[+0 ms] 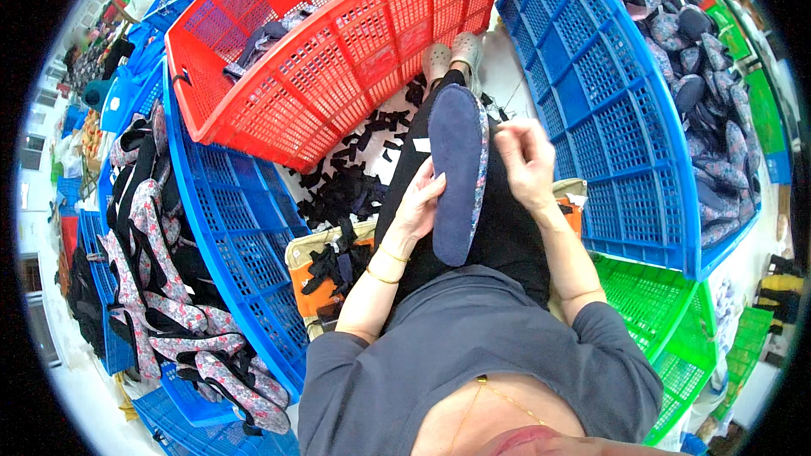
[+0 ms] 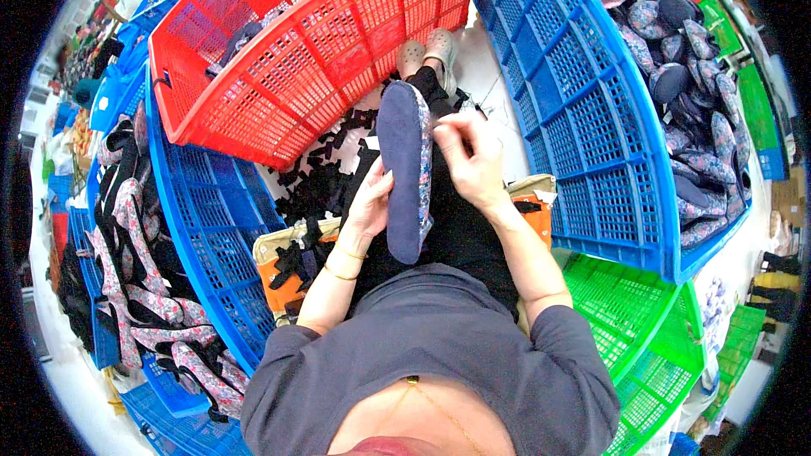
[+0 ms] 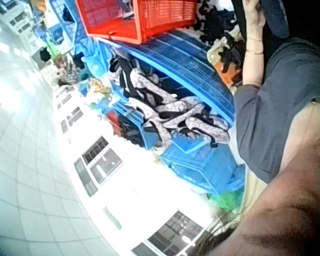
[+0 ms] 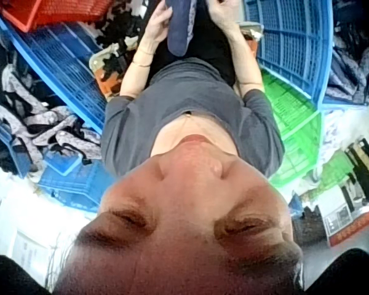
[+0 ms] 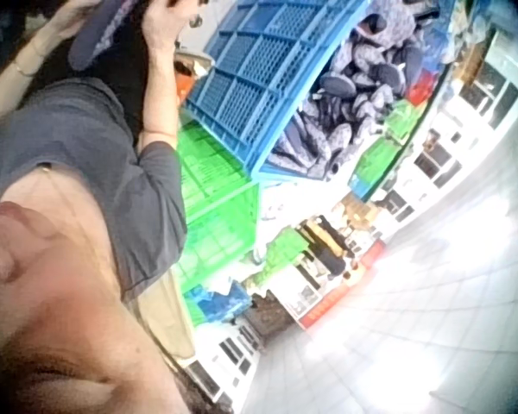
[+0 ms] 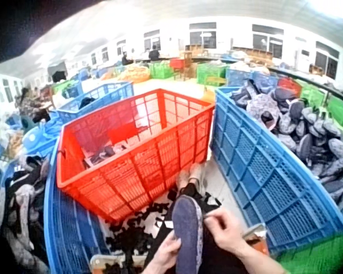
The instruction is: The person sits on the floor and uses scissors to trim excess fabric from the edges of floral-patterned slippers. They handle the slippers one at a time, cutting the fabric and placing the finished items into a red crate.
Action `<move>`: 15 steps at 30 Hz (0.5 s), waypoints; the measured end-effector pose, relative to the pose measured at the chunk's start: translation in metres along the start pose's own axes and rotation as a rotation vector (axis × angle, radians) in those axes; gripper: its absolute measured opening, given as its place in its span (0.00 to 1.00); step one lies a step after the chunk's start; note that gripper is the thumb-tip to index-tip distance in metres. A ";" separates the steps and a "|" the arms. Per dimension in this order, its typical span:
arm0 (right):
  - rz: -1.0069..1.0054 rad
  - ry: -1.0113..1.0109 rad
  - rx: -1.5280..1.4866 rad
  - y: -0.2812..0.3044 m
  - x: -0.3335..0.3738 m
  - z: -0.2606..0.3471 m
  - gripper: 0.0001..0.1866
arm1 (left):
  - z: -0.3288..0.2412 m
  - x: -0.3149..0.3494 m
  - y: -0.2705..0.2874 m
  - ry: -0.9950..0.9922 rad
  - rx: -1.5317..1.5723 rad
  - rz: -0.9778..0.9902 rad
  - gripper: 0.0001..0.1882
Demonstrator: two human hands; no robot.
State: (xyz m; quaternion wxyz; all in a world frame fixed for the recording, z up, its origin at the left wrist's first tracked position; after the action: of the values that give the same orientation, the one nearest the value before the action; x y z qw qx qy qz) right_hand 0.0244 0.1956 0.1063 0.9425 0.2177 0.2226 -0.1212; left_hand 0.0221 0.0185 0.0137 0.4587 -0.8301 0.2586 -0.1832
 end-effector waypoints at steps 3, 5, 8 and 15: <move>-0.241 -0.319 -0.477 0.018 -0.012 -0.028 0.10 | 0.001 0.000 0.001 0.005 -0.003 -0.007 0.30; -0.187 -0.436 -0.392 0.017 -0.009 -0.029 0.15 | 0.002 0.000 0.001 0.007 -0.021 -0.002 0.30; -0.106 -0.278 -0.467 -0.001 -0.010 -0.013 0.15 | 0.003 -0.003 -0.004 0.039 -0.117 -0.004 0.30; -0.148 -0.391 -0.115 0.026 -0.054 -0.071 0.15 | -0.057 -0.043 0.003 -0.079 -0.588 -0.232 0.30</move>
State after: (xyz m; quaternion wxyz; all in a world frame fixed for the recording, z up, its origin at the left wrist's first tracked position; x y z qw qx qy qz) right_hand -0.0406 0.2588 0.0840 0.9671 0.1192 0.0576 -0.2171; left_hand -0.0440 0.0050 0.0374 0.1848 -0.9575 0.1864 -0.1194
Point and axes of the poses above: each hand's wrist, its own x-axis away from the middle knuckle, its own y-axis out of the back of the hand, z = x × y, the point moved 3 cm from there along -x, towards the middle knuckle, and after that the axes turned 1 degree about z, right-handed, at the moved point
